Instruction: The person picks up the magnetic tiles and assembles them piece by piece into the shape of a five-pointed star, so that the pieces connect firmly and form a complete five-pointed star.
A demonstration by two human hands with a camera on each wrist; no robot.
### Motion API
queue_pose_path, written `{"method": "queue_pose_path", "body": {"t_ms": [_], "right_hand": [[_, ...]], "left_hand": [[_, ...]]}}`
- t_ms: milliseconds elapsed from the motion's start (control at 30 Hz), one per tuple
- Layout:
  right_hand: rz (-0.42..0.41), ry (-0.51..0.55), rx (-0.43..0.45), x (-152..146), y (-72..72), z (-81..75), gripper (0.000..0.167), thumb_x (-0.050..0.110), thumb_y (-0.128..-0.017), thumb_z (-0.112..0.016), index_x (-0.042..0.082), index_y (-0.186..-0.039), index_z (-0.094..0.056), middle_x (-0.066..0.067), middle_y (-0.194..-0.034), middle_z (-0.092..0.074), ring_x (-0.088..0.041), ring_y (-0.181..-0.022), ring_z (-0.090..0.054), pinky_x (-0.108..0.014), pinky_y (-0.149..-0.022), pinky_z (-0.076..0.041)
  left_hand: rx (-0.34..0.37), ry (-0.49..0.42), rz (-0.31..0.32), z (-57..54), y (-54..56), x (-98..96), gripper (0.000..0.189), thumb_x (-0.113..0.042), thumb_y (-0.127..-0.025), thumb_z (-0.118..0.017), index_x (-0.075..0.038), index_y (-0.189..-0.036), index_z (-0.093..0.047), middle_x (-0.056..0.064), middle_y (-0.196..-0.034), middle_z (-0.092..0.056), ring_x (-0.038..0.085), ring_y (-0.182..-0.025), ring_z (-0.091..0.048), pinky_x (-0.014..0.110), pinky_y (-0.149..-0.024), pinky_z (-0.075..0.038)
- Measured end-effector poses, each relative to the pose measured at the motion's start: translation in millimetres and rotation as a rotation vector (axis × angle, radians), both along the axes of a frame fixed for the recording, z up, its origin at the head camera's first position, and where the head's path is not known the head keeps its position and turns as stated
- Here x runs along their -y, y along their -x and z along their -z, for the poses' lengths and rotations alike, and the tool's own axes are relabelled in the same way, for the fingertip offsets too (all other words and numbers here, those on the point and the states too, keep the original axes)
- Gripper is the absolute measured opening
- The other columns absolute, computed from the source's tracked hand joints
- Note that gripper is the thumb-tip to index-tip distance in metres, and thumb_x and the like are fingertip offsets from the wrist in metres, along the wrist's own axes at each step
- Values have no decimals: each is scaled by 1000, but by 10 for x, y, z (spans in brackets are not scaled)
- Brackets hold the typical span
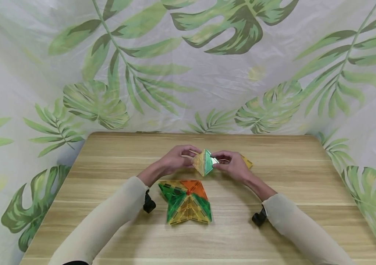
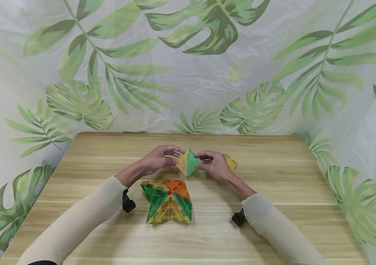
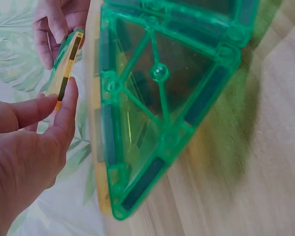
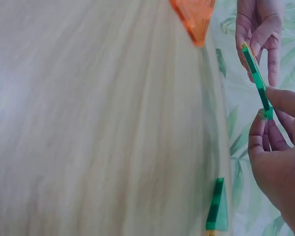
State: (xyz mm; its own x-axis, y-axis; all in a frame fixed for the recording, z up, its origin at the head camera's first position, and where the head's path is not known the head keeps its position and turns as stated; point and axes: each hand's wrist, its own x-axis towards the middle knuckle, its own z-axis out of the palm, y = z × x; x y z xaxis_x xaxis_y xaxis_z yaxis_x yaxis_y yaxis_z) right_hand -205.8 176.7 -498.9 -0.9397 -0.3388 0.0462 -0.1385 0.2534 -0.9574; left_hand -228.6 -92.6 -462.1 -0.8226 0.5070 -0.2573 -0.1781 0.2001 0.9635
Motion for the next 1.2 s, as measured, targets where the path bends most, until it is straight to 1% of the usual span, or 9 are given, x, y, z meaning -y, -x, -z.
{"method": "queue_pose_path", "body": {"t_ms": [133,233,367,500,567,633,800,933,1200], "right_hand": [[-1,34,49,24,-24,-63,35,3,-90,-83,1,-124,-76,-17,-120,-76,-28,-108,-72,-28,-88,-62],[-25,80,87,61,-55,-100,36,2,-90,-82,-2,-125,-74,-18,-120,-75,-21,-102,-73,-29,-85,-63],[-59,127,122,127,-76,-123,39,0,-91,-81,-5,-128,-71,-20,-125,-73,-18,-102,-73,-27,-88,-62],[-84,170,161,203,-88,-117,39,-2,-91,-80,-6,-128,-69,-18,-126,-72,-18,-106,-72,-29,-93,-61],[-102,193,179,246,-100,-105,40,-3,-90,-79,-6,-129,-68,-17,-125,-72,-19,-108,-72,-30,-95,-60],[-118,207,195,286,-107,-75,39,-3,-91,-79,-5,-128,-68,-14,-124,-72,-19,-109,-71,-30,-95,-60],[-150,222,205,378,-116,17,37,-6,-91,-78,-6,-126,-67,-9,-119,-73,-17,-106,-71,-28,-93,-60],[-165,229,210,438,-115,88,37,-10,-91,-77,-9,-125,-65,-8,-117,-72,-15,-104,-71,-27,-91,-60],[-163,232,231,514,-95,202,35,-11,-90,-76,-8,-123,-65,-7,-112,-72,-14,-100,-70,-26,-87,-61]], "left_hand": [[22,-52,30,-29,-47,85,42,13,-100,-59,0,-140,-64,22,-129,-60,25,-104,-67,61,-107,-51],[34,-81,60,-39,-83,167,43,12,-101,-58,1,-142,-61,22,-133,-58,26,-106,-66,61,-109,-50],[41,-112,97,-37,-115,287,45,13,-101,-56,4,-144,-58,27,-138,-54,32,-115,-65,59,-110,-49],[42,-117,121,-14,-138,387,44,13,-100,-58,4,-142,-59,25,-139,-53,29,-112,-65,51,-105,-56],[52,-114,126,2,-154,428,42,13,-99,-59,4,-141,-59,21,-137,-54,25,-107,-66,45,-102,-58],[82,-117,122,17,-170,461,41,15,-99,-59,3,-138,-59,20,-135,-55,24,-103,-66,42,-100,-59],[135,-121,113,72,-188,506,39,17,-97,-59,3,-133,-59,18,-131,-56,22,-101,-67,42,-101,-59],[131,-116,124,120,-180,534,37,18,-97,-57,3,-130,-59,18,-129,-56,23,-101,-68,43,-101,-59],[132,-97,135,237,-130,566,36,20,-96,-57,4,-128,-58,19,-126,-55,24,-99,-67,43,-100,-59]]}}
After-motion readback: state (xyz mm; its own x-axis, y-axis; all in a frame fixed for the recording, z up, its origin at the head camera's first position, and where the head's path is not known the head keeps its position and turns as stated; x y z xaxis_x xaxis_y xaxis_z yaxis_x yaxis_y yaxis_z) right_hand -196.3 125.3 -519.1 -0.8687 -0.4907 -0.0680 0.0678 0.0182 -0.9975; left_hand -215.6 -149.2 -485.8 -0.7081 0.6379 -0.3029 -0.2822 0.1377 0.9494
